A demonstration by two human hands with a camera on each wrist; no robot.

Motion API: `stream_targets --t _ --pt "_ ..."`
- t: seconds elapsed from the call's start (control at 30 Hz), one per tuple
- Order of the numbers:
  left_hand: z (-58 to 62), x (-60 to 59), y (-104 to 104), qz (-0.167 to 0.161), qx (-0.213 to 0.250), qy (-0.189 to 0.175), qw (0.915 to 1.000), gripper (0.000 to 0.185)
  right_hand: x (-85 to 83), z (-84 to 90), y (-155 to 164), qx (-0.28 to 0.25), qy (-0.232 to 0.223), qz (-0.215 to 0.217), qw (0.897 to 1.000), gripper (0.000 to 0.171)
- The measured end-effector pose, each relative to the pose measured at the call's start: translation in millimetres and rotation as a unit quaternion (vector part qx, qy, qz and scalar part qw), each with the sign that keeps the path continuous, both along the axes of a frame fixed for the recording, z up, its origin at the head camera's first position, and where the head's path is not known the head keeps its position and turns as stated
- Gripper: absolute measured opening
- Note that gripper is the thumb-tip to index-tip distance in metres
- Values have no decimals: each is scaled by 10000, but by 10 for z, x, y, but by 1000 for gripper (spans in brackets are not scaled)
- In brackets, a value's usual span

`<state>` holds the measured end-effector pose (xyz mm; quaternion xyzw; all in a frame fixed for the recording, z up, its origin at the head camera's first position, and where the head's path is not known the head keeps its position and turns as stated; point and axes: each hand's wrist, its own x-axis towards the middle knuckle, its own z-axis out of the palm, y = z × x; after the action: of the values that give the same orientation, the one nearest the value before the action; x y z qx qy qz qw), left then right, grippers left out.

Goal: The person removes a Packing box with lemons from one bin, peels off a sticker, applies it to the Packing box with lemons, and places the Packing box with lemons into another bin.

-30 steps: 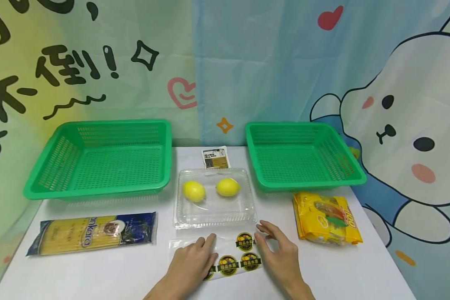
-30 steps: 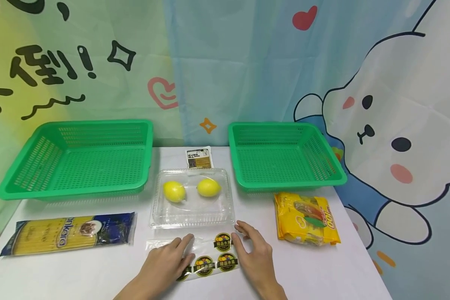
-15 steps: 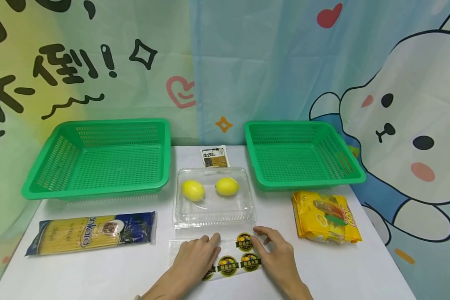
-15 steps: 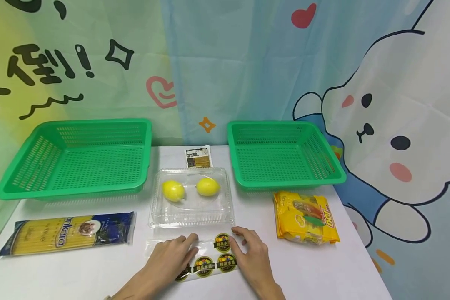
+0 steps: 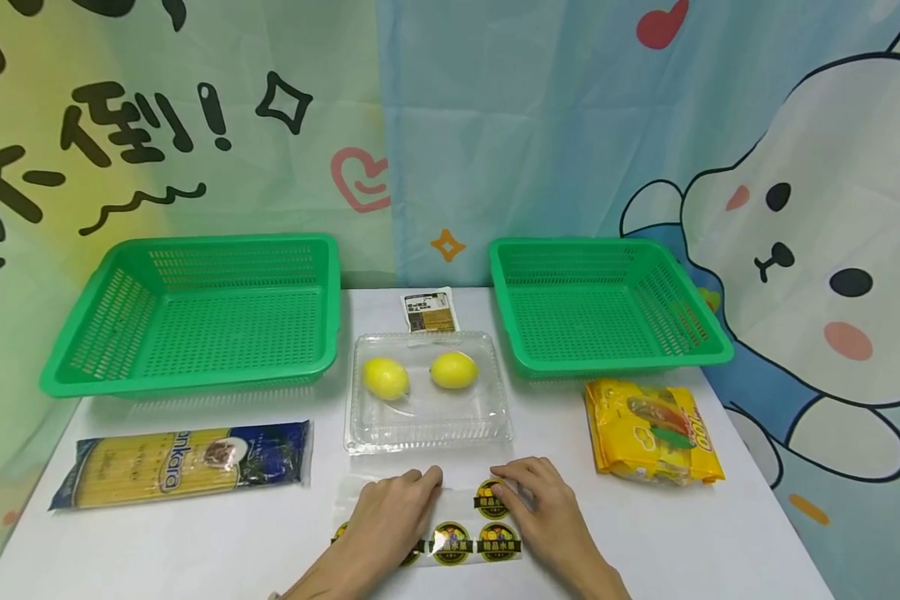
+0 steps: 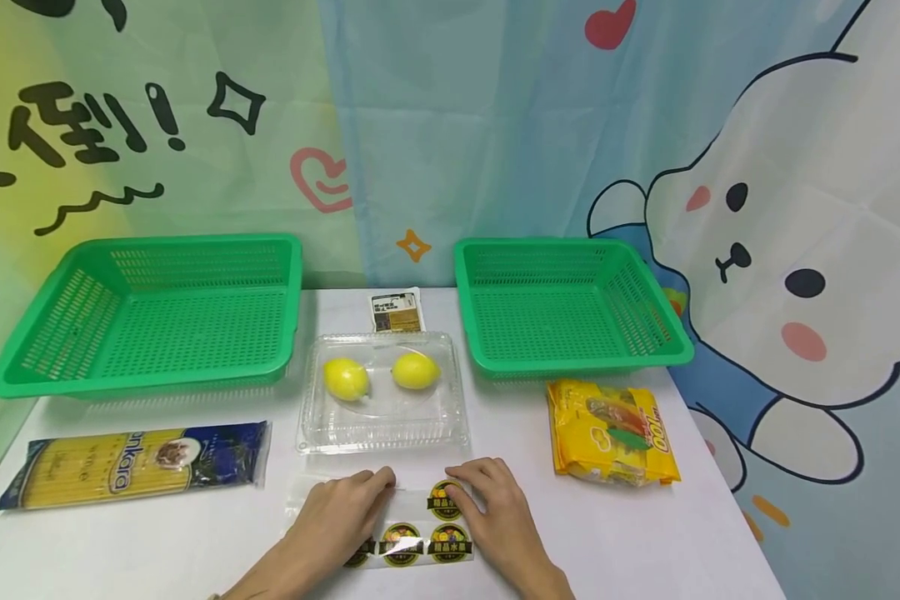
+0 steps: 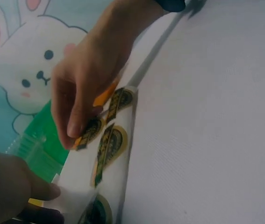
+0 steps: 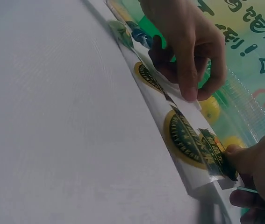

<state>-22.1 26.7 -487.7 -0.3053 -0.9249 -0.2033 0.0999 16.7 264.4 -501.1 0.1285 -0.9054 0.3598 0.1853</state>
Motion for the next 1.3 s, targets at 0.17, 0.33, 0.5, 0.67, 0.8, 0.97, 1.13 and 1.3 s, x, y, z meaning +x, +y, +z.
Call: stream_targets --t 0.17,0.33,0.5,0.67,0.8,0.97,1.13,1.3 --pt "58 6 -26 42 143 -75 9999 19 -10 17 -28 43 306 181 9994 27" --pt "69 -7 -42 101 109 -115 9998 21 -29 13 -45 -66 304 173 9994 24" --pt "83 -11 -40 218 -26 -166 9996 24 -29 -2 -34 -138 157 210 9996 22" --pt "80 -15 -33 321 -149 -104 9993 27 -40 -29 -31 -271 445 308 9982 24" --pt "53 -21 -34 393 -168 77 9991 30 -65 -22 -27 -468 756 275 9957 26" --pt "17 -24 -50 479 -209 185 9985 31 -108 35 28 -746 946 72 9927 18" --pt "52 -22 -63 438 -54 122 9990 27 -156 97 39 -751 998 -88 9921 30" --pt "196 -20 -65 212 729 -256 9968 12 -221 237 -23 -678 1244 46 9899 36"
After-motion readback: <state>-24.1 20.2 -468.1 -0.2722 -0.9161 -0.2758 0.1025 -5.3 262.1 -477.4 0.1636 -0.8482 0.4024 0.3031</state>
